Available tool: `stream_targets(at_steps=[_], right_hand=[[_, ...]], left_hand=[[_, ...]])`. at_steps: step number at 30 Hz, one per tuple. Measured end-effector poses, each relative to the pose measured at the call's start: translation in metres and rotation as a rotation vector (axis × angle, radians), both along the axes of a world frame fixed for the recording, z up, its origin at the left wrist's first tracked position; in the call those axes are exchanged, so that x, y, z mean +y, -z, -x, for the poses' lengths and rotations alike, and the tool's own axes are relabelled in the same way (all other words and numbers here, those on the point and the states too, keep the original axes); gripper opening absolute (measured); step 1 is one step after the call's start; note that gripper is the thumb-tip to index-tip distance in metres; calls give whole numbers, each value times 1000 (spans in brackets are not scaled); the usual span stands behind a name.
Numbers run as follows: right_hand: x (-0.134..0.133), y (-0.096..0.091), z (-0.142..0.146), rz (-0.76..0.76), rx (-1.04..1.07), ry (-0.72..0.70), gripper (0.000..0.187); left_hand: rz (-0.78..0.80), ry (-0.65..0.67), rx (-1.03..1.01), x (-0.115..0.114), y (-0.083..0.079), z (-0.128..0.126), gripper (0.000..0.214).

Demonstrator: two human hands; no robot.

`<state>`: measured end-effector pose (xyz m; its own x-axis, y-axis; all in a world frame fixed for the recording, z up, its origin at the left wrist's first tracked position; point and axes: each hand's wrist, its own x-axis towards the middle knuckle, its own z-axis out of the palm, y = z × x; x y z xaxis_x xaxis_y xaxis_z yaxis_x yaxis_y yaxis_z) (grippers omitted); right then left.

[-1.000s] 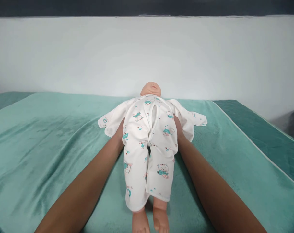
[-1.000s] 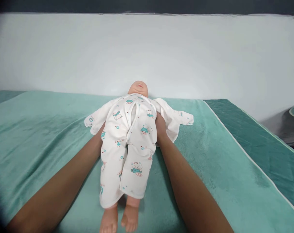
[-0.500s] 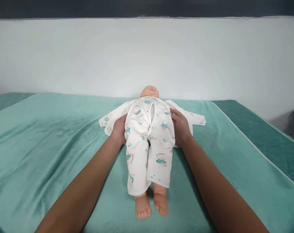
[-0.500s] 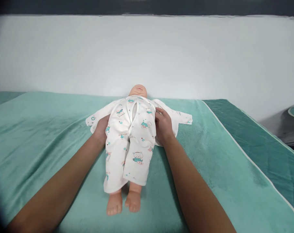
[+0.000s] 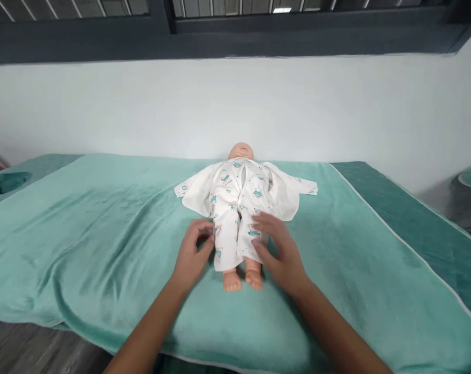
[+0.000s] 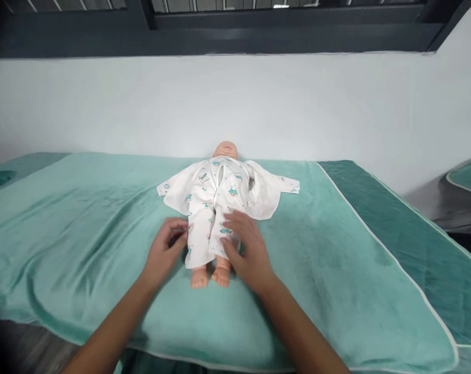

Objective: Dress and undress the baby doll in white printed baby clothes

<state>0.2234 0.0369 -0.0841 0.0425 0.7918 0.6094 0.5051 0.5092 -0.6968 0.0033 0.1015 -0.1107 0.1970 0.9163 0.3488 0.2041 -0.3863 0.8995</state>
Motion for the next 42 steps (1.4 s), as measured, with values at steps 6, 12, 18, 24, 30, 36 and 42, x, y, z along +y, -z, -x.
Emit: stream_targets(at_steps=[6, 12, 18, 24, 30, 36, 42], right_hand=[[-24, -15, 16, 291, -130, -112, 34], [-28, -40, 29, 429, -376, -55, 18], [-40, -48, 54, 445, -445, 70, 5], [-46, -48, 67, 393, -364, 37, 9], [-39, -47, 69, 436, -325, 115, 12], [-41, -30, 58, 380, -408, 210, 13], [-71, -21, 62, 149, -462, 193, 14]], left_hand=[[-29, 124, 202, -53, 15, 15, 33], [41, 105, 163, -56, -2, 5, 6], [128, 71, -98, -67, -18, 3, 13], [164, 77, -176, -72, -24, 5, 16], [90, 96, -159, -74, -28, 5, 16], [49, 50, -114, -80, -18, 13, 13], [14, -56, -10, -95, 2, 29, 11]])
